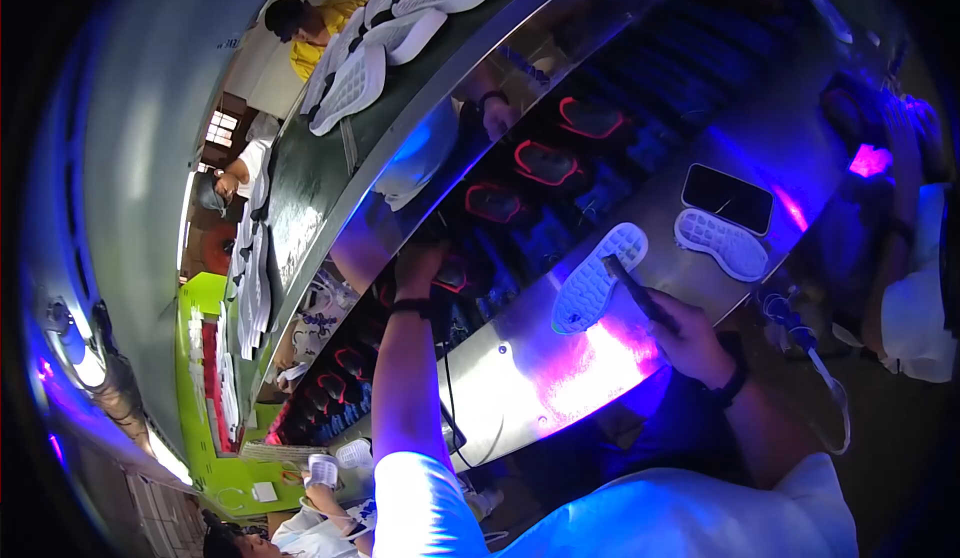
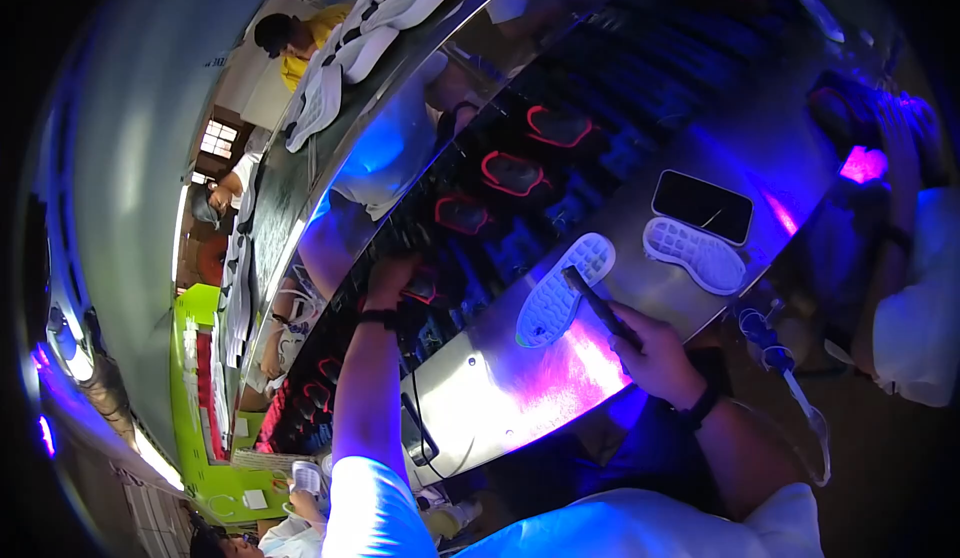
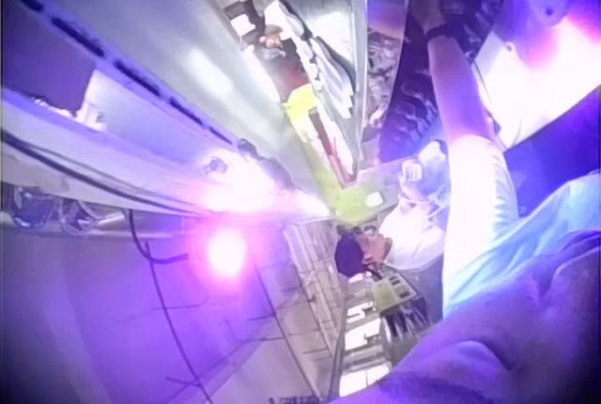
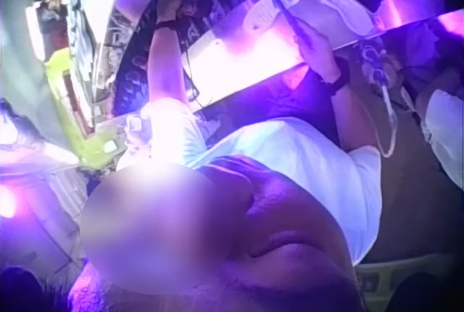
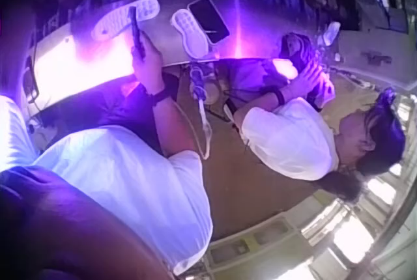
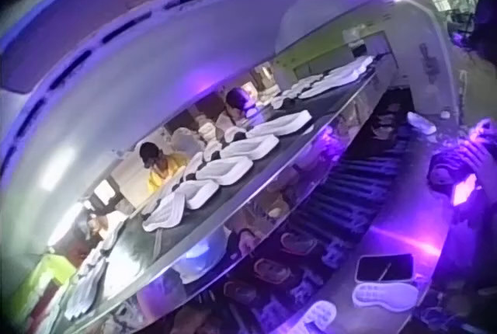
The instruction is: Applying a UV-cured primer or adhesive to the upper section of a shoe on a production line.
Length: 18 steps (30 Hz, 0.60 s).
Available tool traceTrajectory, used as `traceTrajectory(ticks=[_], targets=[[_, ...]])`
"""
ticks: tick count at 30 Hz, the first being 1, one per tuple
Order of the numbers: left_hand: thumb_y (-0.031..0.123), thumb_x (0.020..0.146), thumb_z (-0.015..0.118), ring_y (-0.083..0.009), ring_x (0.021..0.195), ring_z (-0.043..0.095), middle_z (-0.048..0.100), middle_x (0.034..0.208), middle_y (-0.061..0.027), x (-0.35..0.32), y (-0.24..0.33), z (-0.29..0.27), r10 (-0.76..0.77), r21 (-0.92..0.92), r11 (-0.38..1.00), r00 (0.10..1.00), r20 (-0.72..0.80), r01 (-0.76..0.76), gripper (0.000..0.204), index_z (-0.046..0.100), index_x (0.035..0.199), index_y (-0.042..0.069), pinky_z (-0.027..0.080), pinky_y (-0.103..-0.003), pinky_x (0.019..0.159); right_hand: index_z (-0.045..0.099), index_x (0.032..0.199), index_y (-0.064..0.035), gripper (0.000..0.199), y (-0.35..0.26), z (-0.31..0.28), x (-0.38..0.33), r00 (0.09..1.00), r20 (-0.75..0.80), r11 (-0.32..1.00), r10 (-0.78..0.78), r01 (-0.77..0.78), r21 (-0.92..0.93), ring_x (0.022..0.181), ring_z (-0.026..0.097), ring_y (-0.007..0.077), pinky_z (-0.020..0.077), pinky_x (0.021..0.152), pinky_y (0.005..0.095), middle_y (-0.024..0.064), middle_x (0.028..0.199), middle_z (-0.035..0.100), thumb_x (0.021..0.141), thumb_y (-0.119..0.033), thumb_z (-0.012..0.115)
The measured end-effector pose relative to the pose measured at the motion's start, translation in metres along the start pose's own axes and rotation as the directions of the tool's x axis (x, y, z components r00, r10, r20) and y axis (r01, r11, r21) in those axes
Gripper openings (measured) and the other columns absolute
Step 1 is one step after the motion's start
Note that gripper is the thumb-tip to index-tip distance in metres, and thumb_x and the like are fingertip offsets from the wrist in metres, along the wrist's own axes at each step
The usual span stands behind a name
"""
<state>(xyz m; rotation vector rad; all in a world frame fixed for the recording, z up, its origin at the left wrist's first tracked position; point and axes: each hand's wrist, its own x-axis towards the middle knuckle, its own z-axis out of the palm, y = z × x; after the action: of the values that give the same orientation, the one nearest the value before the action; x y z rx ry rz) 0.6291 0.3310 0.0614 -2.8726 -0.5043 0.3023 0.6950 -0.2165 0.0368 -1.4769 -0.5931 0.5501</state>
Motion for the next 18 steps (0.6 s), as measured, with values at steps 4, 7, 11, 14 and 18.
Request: traceTrajectory(ticks=[4, 7, 11, 14, 18], targets=[[0.033, 0.093, 0.071, -0.0431, 0.106, 0.065, 0.064, 0.121, -0.0267, -0.078, 0.189, -0.08, -0.213, -0.389, 0.921, 0.8, -0.561, -0.028, 0.045, 0.066, 0.122, -0.001, 0.054, -0.048, 0.087, 0.054, 0.144, -0.0051, 0.049, 0.017, -0.037, -0.021, 0.988, -0.091, 0.992, 0.124, -0.126, -0.026, 0.059, 0.06, 0.0101, 0.0502, 0.056, 0.0288, 0.0048, 0.076, 0.063, 0.096, -0.001, 0.063], [0.007, 0.083, 0.076, -0.0303, 0.056, 0.056, 0.057, 0.067, -0.0097, -0.263, 0.201, -0.042, -0.054, -0.309, 0.941, 0.842, -0.537, -0.137, 0.018, 0.058, 0.085, 0.002, 0.044, -0.041, 0.054, 0.054, 0.143, -0.0055, 0.048, 0.014, -0.03, -0.018, 0.994, -0.071, 0.996, 0.085, -0.087, -0.028, 0.058, 0.059, 0.0101, 0.0501, 0.056, 0.029, 0.0049, 0.077, 0.064, 0.096, -0.003, 0.063], [0.028, 0.085, 0.078, -0.0321, 0.047, 0.055, 0.053, 0.056, -0.01, -0.406, 0.249, 0.027, 0.249, -0.537, 0.79, 0.955, -0.16, -0.296, 0.031, 0.059, 0.066, 0.012, 0.045, -0.045, 0.048, 0.054, 0.143, -0.0046, 0.047, 0.01, -0.022, -0.01, 0.995, -0.053, 0.996, 0.079, -0.081, -0.033, 0.059, 0.058, 0.0094, 0.0494, 0.056, 0.0288, 0.0048, 0.079, 0.064, 0.097, -0.004, 0.064], [0.027, 0.088, 0.076, -0.0381, 0.058, 0.062, 0.063, 0.066, -0.016, -0.428, 0.239, 0.138, -0.244, -0.72, 0.693, 0.953, -0.18, 0.042, 0.026, 0.065, 0.077, 0.006, 0.052, -0.049, 0.058, 0.053, 0.143, -0.0042, 0.047, 0.016, -0.02, -0.01, 0.99, -0.081, 0.993, 0.118, -0.118, -0.002, 0.061, 0.057, 0.0076, 0.0484, 0.056, 0.0273, 0.0016, 0.079, 0.063, 0.097, -0.005, 0.064], [0.035, 0.095, 0.068, -0.0396, 0.092, 0.07, 0.071, 0.106, -0.0277, -0.397, 0.198, 0.254, -0.344, -0.417, 0.734, 0.823, 0.451, 0.536, 0.044, 0.067, 0.114, -0.004, 0.056, -0.047, 0.084, 0.054, 0.142, -0.0061, 0.042, 0.022, -0.015, -0.009, 0.997, -0.05, 0.998, 0.055, -0.055, 0.008, 0.062, 0.054, 0.0053, 0.0457, 0.054, 0.0243, -0.0014, 0.082, 0.06, 0.101, -0.007, 0.061]])
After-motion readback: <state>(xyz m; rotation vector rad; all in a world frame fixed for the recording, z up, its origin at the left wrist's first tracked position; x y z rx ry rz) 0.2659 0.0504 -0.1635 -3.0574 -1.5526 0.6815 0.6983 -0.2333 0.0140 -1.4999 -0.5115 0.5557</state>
